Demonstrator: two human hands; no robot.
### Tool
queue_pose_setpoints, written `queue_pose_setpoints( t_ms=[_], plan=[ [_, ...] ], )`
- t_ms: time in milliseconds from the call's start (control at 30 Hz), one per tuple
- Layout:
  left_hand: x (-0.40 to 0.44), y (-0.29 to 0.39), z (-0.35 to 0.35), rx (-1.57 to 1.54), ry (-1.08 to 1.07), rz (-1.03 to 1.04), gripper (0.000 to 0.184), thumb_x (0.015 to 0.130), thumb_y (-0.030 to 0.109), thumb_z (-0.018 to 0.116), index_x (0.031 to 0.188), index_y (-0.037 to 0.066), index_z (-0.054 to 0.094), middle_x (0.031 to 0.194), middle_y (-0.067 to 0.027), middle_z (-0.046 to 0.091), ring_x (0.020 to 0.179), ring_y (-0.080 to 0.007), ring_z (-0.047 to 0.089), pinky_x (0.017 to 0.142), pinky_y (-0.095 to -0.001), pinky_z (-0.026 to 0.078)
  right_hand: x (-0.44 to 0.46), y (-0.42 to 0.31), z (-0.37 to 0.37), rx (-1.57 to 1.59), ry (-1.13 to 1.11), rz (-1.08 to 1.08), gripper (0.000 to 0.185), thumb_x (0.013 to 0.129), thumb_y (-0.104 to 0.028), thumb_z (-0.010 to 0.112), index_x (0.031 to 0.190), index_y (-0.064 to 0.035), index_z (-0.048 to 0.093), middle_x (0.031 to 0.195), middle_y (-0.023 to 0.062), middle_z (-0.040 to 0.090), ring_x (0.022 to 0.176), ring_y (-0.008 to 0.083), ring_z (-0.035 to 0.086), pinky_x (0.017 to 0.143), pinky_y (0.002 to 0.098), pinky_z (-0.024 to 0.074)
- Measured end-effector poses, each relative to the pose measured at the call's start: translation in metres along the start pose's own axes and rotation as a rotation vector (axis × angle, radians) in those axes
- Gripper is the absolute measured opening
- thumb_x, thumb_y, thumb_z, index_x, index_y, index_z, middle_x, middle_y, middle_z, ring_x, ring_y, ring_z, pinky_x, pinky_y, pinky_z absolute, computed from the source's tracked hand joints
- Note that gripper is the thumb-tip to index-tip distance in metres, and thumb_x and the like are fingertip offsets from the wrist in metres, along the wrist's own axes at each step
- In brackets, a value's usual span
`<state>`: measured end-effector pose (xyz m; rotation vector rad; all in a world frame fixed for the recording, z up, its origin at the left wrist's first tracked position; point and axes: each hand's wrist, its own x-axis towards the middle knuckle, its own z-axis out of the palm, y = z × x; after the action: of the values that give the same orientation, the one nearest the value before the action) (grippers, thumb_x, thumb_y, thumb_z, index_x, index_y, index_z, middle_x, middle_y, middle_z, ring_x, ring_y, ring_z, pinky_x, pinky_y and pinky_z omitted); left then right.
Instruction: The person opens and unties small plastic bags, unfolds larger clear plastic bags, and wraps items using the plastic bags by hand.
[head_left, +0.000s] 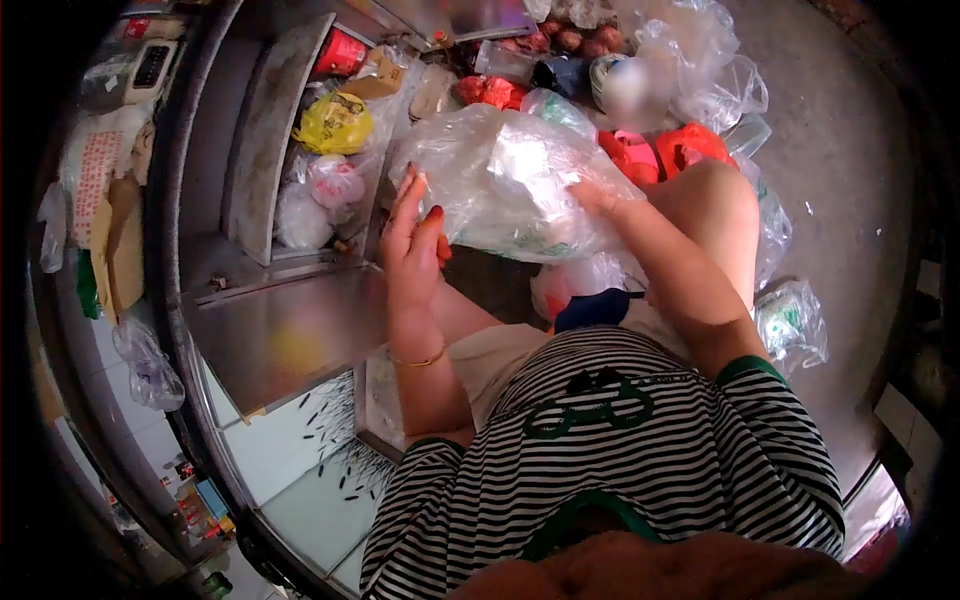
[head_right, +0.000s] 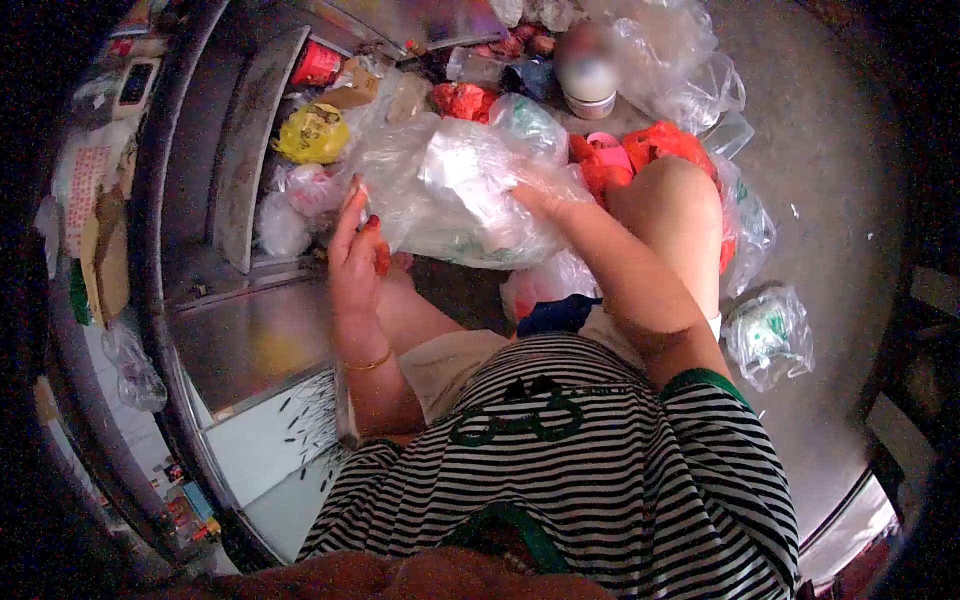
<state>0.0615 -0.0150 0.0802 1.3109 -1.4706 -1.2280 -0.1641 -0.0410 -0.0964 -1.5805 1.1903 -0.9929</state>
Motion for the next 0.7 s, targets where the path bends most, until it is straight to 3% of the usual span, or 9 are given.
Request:
queue_pose_setpoints(
  t_ms=[100, 267, 333, 400, 500, 567, 633, 700],
  plan=[
    [0.003, 0.004, 0.004, -0.038, -0.024, -0.026, 0.044, 0.081, 0.001, 0.046, 0.125, 0.002, 0.046, 0.135, -0.0046, 0.040, 0.054, -0.0046, 0.041, 0.047, -0.0182, 0.035, -0.009, 0.003, -0.009, 0.454, -0.239, -0.033, 0.051, 0.084, -0.025, 0.057, 0.129, -0.0072, 0.041, 0.126, 0.0086, 0.048, 0.114, 0.0201, 0.046, 0.100, 0.0345, 0.0335],
    [0.027, 0.009, 0.011, -0.085, 0.059, 0.009, 0.047, 0.082, 0.006, 0.047, 0.128, 0.003, 0.043, 0.136, -0.0035, 0.038, 0.052, -0.0054, 0.040, 0.046, -0.0189, 0.034, -0.001, 0.012, 0.019, -0.115, -0.319, -0.072, 0.048, 0.079, -0.016, 0.061, 0.124, -0.0070, 0.047, 0.119, 0.0061, 0.053, 0.106, 0.0195, 0.051, 0.095, 0.0347, 0.0368],
    [0.039, -0.005, 0.004, -0.060, 0.175, -0.092, 0.047, 0.081, 0.006, 0.048, 0.128, 0.003, 0.043, 0.124, -0.0039, 0.047, 0.051, -0.0055, 0.039, 0.045, -0.0194, 0.034, -0.002, 0.001, 0.015, -0.249, -0.338, -0.059, 0.044, 0.079, -0.015, 0.060, 0.121, -0.0074, 0.050, 0.116, 0.0052, 0.055, 0.103, 0.0187, 0.052, 0.094, 0.0338, 0.0380],
    [0.050, -0.028, -0.010, -0.065, 0.249, -0.185, 0.047, 0.081, 0.006, 0.049, 0.127, 0.004, 0.044, 0.108, -0.0032, 0.053, 0.050, -0.0056, 0.039, 0.044, -0.0200, 0.033, -0.012, -0.059, -0.012, -0.364, -0.291, -0.068, 0.038, 0.080, -0.014, 0.059, 0.117, -0.0078, 0.053, 0.112, 0.0041, 0.057, 0.102, 0.0179, 0.053, 0.093, 0.0325, 0.0387],
    [0.058, -0.054, -0.026, -0.112, 0.295, -0.297, 0.046, 0.080, 0.006, 0.051, 0.125, 0.006, 0.047, 0.080, -0.0004, 0.052, 0.049, -0.0056, 0.038, 0.041, -0.0209, 0.032, -0.002, -0.046, -0.016, 0.039, -0.196, -0.088, 0.043, 0.076, -0.017, 0.058, 0.117, -0.0070, 0.052, 0.111, 0.0095, 0.058, 0.103, 0.0230, 0.053, 0.092, 0.0315, 0.0385],
    [0.051, -0.060, -0.029, -0.134, 0.319, -0.341, 0.044, 0.079, 0.006, 0.052, 0.124, 0.008, 0.050, 0.067, 0.0018, 0.045, 0.047, -0.0055, 0.037, 0.039, -0.0213, 0.031, 0.002, -0.032, -0.016, 0.257, -0.109, 0.023, 0.037, 0.079, -0.017, 0.058, 0.115, -0.0075, 0.054, 0.110, 0.0068, 0.059, 0.103, 0.0205, 0.053, 0.092, 0.0305, 0.0386],
    [0.046, -0.068, -0.031, -0.120, 0.310, -0.357, 0.043, 0.079, 0.006, 0.053, 0.122, 0.009, 0.051, 0.067, 0.0022, 0.045, 0.045, -0.0053, 0.036, 0.038, -0.0210, 0.029, 0.001, -0.036, -0.024, 0.323, -0.005, 0.027, 0.031, 0.082, -0.018, 0.057, 0.111, -0.0093, 0.058, 0.107, 0.0029, 0.061, 0.099, 0.0158, 0.054, 0.088, 0.0290, 0.0412],
    [0.041, -0.074, -0.031, -0.094, 0.297, -0.378, 0.042, 0.079, 0.006, 0.053, 0.122, 0.011, 0.053, 0.067, 0.0025, 0.045, 0.044, -0.0051, 0.035, 0.037, -0.0206, 0.028, -0.001, -0.041, -0.028, 0.755, -0.020, 0.162, 0.031, 0.083, -0.018, 0.056, 0.113, -0.0083, 0.057, 0.107, 0.0043, 0.061, 0.098, 0.0147, 0.055, 0.087, 0.0289, 0.0423]
  ],
)
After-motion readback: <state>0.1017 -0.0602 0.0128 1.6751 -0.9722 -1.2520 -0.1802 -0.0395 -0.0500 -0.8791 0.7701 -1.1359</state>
